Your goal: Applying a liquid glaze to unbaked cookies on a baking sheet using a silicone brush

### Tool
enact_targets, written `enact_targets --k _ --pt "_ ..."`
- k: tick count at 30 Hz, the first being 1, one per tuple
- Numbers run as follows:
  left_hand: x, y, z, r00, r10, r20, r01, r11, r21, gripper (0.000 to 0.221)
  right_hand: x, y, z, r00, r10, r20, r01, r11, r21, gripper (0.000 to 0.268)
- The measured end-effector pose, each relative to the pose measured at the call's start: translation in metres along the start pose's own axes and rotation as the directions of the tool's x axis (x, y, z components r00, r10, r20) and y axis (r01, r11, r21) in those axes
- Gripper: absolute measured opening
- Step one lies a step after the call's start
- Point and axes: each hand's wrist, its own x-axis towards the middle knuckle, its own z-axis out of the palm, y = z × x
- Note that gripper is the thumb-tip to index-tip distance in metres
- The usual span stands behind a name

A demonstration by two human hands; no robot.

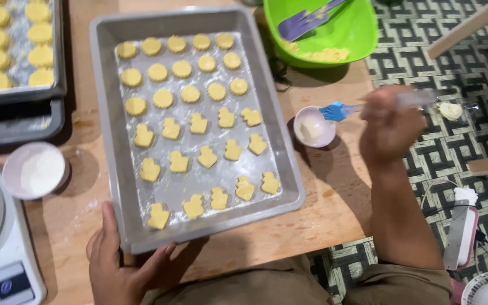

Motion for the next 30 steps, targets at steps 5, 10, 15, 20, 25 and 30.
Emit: enact_targets --k 5,10,15,20,25,30 --pt "-0.002 -0.004 0.0 0.981 0.182 -0.063 -0.181 0.983 0.015 0.128 0.017 -0.028 0.008 0.912 0.398 0.101 -0.387 0.751 0.535 0.037" --pt "-0.001 -0.003 -0.002 0.976 0.21 -0.063 -0.212 0.977 -0.018 0.125 0.021 -0.066 0.024 0.771 0.485 0.414 -0.624 0.446 0.641 0.026" --pt "0.002 0.002 -0.005 0.982 0.187 -0.025 -0.188 0.981 -0.048 0.127 0.007 -0.114 0.051 0.613 0.284 0.737 -0.696 0.636 0.334 0.03" --pt "0.004 -0.001 -0.007 0.974 0.224 -0.017 -0.224 0.974 -0.035 0.13 -0.022 -0.117 0.071 0.609 0.09 0.788 -0.639 0.644 0.42 0.04" --pt "0.002 -0.003 -0.007 0.967 0.254 -0.014 -0.254 0.966 -0.049 0.133 -0.024 -0.124 0.071 0.666 0.062 0.743 -0.574 0.679 0.458 0.04" --pt "0.003 -0.004 -0.006 0.964 0.265 0.004 -0.265 0.963 -0.051 0.126 -0.024 -0.126 0.071 0.66 0.03 0.751 -0.545 0.708 0.45 0.039"
